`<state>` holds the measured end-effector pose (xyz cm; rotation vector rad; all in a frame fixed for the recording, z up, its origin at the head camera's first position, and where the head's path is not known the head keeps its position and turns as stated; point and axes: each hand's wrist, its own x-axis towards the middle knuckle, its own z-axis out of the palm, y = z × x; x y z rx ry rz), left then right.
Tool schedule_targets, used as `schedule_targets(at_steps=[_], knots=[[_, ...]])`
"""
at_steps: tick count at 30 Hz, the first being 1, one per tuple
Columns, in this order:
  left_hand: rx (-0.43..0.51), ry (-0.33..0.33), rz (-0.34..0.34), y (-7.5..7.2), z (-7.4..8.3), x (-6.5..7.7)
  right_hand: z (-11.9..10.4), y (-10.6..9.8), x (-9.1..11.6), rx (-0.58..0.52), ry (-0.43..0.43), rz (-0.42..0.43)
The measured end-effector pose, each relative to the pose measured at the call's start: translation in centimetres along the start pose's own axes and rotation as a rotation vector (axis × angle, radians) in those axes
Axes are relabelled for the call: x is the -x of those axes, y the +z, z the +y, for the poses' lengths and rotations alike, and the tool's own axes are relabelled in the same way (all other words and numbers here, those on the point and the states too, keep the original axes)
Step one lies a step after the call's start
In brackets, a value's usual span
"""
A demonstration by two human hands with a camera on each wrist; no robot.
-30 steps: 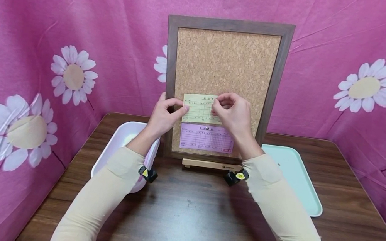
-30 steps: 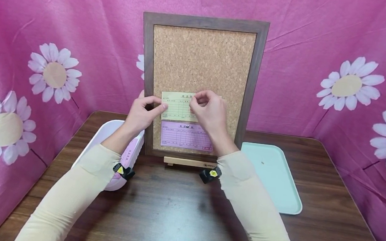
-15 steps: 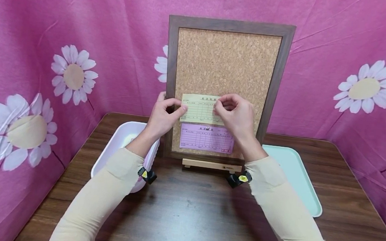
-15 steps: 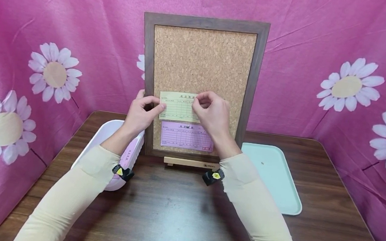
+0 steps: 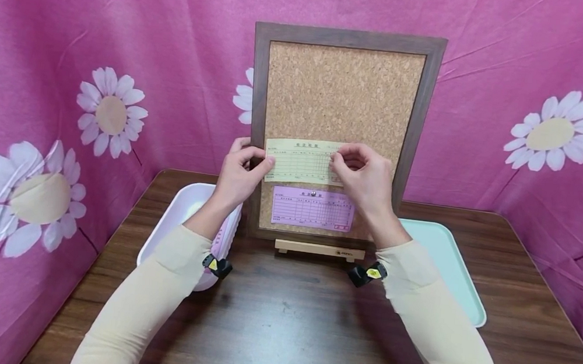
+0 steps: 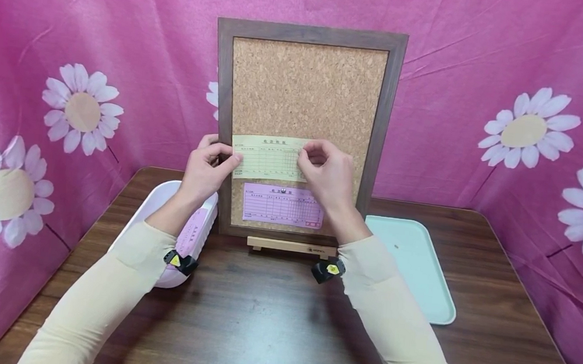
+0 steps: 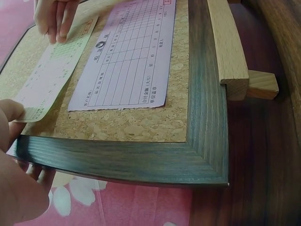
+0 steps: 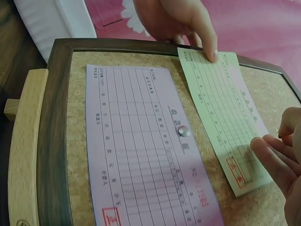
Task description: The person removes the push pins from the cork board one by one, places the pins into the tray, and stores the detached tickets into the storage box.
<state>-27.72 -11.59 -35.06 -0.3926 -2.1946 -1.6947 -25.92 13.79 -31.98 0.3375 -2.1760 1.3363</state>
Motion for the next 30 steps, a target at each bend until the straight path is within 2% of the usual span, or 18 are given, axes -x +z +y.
schedule_targets(at_steps=[8, 19, 30], knots=[[0.045, 0.004, 0.038, -0.5, -0.3, 0.2, 0.7, -1.0, 0.3, 0.008, -0.019, 0.037], [0.177, 0.015, 0.115, -1.9, -0.5, 0.2, 1.4, -1.9, 0.8, -0.075, -0.012, 0.048], [0.187, 0.015, 0.134, -2.7, -0.7, 0.4, 1.9, -2.8, 1.0, -0.078, -0.029, 0.046]])
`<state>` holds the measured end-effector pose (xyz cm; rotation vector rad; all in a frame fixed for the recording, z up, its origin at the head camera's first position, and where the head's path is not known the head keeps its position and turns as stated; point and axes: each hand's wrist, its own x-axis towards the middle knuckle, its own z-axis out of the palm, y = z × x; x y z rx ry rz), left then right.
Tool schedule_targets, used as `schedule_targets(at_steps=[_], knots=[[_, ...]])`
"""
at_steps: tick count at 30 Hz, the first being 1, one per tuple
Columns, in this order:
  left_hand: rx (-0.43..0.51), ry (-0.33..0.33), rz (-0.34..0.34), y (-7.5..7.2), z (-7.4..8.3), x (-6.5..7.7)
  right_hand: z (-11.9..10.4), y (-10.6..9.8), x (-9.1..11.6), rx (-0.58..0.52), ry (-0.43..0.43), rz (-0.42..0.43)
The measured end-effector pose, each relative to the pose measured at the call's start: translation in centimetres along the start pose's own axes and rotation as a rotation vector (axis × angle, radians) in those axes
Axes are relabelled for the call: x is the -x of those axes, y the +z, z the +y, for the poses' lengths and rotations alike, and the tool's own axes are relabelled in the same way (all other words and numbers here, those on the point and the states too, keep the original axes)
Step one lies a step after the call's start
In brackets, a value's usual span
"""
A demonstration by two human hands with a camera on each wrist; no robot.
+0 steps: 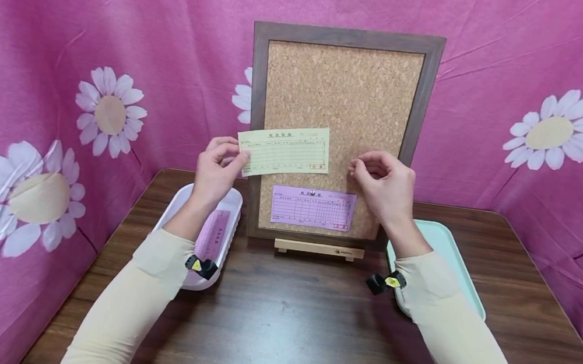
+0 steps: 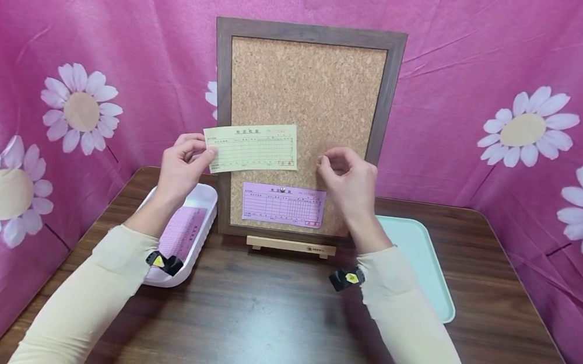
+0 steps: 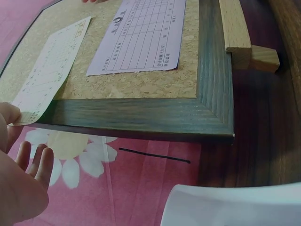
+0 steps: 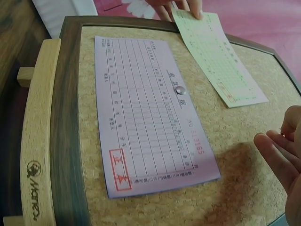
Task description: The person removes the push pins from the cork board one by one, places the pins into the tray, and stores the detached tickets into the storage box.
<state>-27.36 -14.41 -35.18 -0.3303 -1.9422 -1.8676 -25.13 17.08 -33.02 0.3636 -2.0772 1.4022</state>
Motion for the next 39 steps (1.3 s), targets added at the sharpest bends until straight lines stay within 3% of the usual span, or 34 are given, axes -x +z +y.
schedule_targets(at_steps=[11, 23, 39], knots=[[-0.004, -0.001, 0.009, -0.9, 0.4, 0.0, 0.3, -1.0, 0.2, 0.003, -0.025, 0.013], [-0.096, -0.01, -0.014, -2.2, 0.6, -0.2, 0.9, -1.8, 0.4, -0.007, -0.045, 0.004], [-0.045, 0.052, 0.057, -3.0, 0.8, -0.3, 1.3, -2.7, 0.7, 0.013, -0.054, 0.039]])
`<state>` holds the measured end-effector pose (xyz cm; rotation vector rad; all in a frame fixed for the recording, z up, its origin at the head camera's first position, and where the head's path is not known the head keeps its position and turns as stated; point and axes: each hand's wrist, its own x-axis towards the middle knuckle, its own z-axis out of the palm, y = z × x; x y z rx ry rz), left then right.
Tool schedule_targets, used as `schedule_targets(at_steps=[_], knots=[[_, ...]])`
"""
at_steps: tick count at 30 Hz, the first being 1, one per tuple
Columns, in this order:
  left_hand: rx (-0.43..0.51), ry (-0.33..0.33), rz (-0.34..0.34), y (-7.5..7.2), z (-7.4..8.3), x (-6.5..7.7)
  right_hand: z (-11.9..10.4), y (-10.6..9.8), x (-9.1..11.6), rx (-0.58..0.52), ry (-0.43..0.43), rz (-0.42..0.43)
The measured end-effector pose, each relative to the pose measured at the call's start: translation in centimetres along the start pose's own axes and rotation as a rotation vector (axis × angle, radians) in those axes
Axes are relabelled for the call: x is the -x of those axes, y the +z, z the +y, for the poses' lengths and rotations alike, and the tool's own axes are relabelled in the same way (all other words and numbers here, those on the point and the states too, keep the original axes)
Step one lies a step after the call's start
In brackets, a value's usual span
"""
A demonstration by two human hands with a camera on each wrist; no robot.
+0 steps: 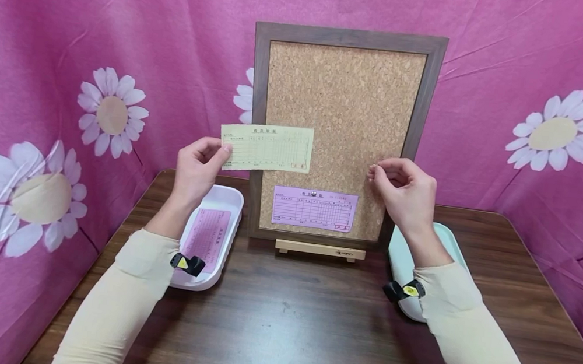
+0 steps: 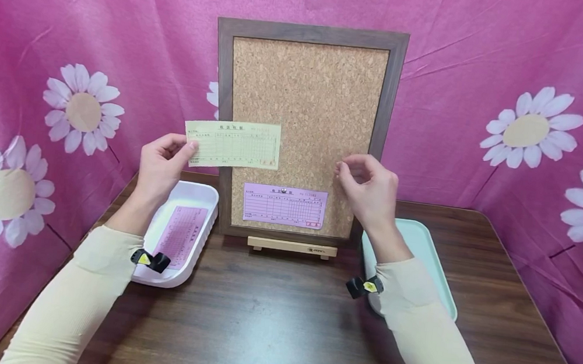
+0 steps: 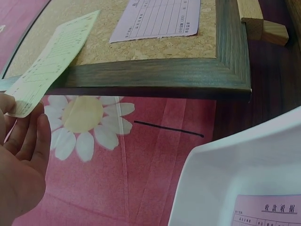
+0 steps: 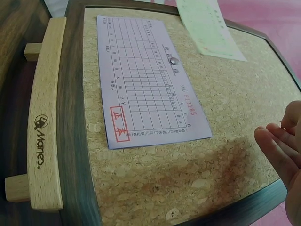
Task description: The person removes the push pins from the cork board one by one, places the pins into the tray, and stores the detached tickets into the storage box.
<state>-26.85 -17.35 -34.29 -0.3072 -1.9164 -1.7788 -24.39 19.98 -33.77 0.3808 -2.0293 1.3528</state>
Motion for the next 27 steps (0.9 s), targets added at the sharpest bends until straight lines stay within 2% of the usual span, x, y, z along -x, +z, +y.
schedule_targets(at_steps=[8, 17, 27], knots=[[0.02, -0.005, 0.043, -0.4, -0.2, -0.1, 0.4, -0.3, 0.2, -0.018, 0.017, 0.0], [0.121, 0.034, 0.135, -0.6, -0.2, -0.5, 0.4, -0.7, 0.5, -0.026, 0.034, -0.001], [0.203, 0.071, 0.181, -1.1, 0.1, -0.6, 0.7, -1.3, 0.7, -0.035, 0.044, 0.008]])
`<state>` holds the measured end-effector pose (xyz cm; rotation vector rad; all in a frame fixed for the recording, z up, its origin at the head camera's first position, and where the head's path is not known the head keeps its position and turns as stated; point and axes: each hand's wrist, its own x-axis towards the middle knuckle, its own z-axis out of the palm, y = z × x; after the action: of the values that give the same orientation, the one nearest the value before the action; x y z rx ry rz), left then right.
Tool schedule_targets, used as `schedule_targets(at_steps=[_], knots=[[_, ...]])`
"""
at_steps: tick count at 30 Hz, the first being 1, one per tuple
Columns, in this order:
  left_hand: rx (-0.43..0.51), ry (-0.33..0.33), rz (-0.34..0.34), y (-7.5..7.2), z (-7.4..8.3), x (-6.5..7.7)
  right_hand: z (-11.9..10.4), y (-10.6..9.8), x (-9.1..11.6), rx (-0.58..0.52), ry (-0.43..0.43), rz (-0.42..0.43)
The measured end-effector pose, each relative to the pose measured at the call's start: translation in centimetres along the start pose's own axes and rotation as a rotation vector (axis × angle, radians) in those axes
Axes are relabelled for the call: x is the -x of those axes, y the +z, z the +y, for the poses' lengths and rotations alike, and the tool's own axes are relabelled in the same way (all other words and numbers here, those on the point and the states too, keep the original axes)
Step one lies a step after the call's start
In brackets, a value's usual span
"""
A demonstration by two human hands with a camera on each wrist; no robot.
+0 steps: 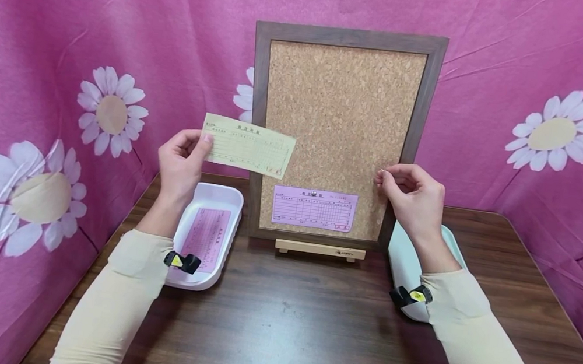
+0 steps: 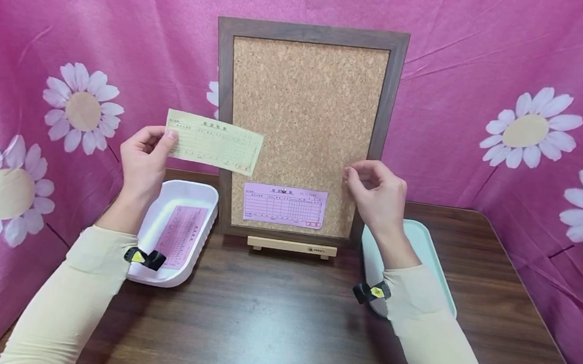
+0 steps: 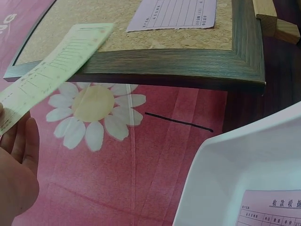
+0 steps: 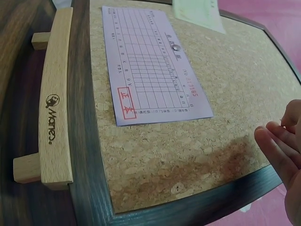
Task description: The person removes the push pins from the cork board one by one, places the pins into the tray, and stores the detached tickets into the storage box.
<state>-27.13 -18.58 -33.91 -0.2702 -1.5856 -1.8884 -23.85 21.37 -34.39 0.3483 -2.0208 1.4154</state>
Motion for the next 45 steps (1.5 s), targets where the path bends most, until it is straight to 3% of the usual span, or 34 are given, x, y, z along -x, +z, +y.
schedule_targets(at_steps=[12, 29, 45], knots=[[0.051, 0.03, 0.067, -0.2, 0.1, -0.4, 0.5, -0.9, 0.3, 0.024, 0.012, 0.003], [0.051, 0.005, 0.16, -1.0, 0.4, -0.6, 1.2, -2.0, 0.7, 0.03, 0.01, -0.015], [0.108, -0.025, 0.228, -1.2, 0.5, -1.0, 1.6, -2.6, 1.3, 0.026, 0.035, -0.012]])
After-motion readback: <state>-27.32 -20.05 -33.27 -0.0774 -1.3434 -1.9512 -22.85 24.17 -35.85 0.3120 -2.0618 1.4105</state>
